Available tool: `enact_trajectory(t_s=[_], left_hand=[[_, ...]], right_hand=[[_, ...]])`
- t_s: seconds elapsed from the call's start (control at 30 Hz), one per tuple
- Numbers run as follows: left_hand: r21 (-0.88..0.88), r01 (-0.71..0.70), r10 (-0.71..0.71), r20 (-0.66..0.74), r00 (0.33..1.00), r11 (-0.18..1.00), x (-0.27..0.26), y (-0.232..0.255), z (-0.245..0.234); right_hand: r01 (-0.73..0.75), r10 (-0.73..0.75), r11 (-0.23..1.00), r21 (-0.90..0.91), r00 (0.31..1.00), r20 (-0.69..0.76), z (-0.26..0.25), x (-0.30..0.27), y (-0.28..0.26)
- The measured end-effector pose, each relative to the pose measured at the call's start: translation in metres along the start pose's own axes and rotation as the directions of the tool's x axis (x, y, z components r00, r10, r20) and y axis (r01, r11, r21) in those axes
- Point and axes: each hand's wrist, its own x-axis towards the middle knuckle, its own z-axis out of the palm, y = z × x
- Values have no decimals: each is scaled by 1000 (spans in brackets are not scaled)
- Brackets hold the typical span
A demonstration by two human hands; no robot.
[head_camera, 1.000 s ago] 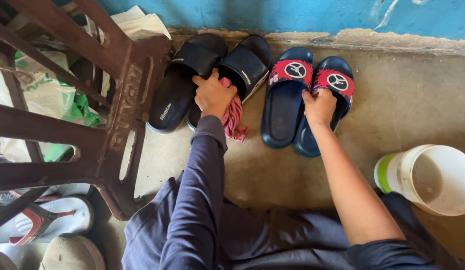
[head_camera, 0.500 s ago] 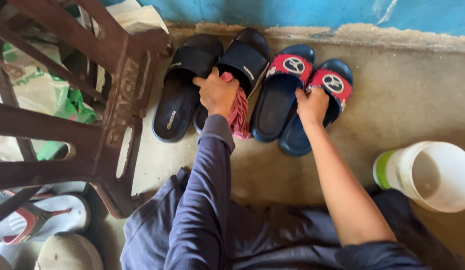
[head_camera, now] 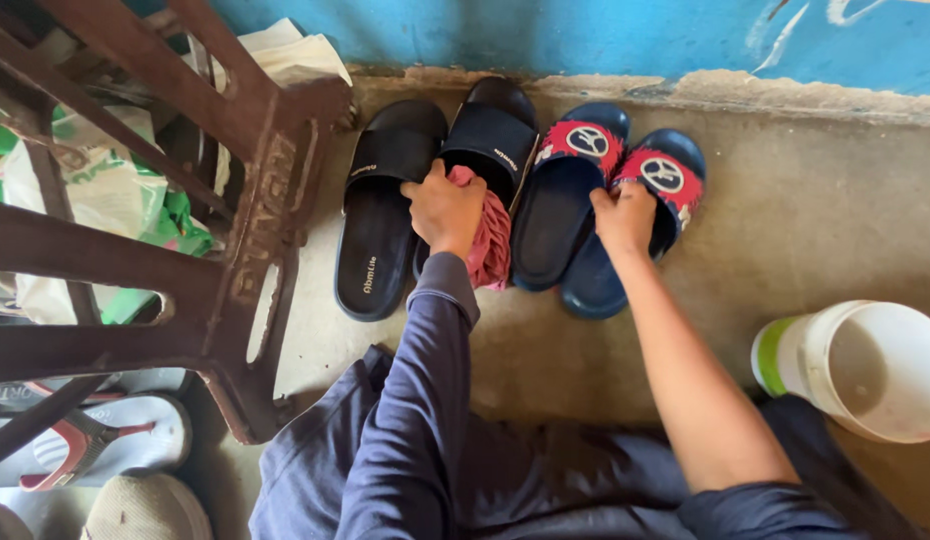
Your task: The person sits on the floor and wipes several pairs of slippers with a pink cloth, dipping the cloth into a bucket of water between items. The person cleans the top and bottom surfaces of each slipper and places them back on the floor.
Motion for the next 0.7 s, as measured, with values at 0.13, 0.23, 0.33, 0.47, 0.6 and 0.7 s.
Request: enact_trajectory(t_s=[0.13, 0.23, 0.33, 0.47, 0.6, 0.7], left_hand=[[11, 46, -45, -34, 998, 999, -5, -7, -5], [34, 39, -36, -78, 996, 999, 1, -14, -10], [24, -38, 40, -58, 998, 999, 3, -21, -5], [-60, -130, 124, -99, 987, 990, 19, -30, 1], [-105, -193, 180, -123, 976, 976, 35, -40, 11], [-157, -255, 233, -150, 961, 954, 41, -47, 16]], right_hand=[[4, -16, 998, 57, 979, 202, 5, 21, 0], [172, -178, 984, 44, 963, 203, 15, 39, -8], [105, -123, 991, 84, 961, 249, 12, 35, -1], [112, -142, 984, 139, 961, 236, 8, 31, 3], [184, -195, 980, 73, 961, 195, 7, 27, 2], [294, -297, 955, 42, 950, 96, 4, 10, -4]])
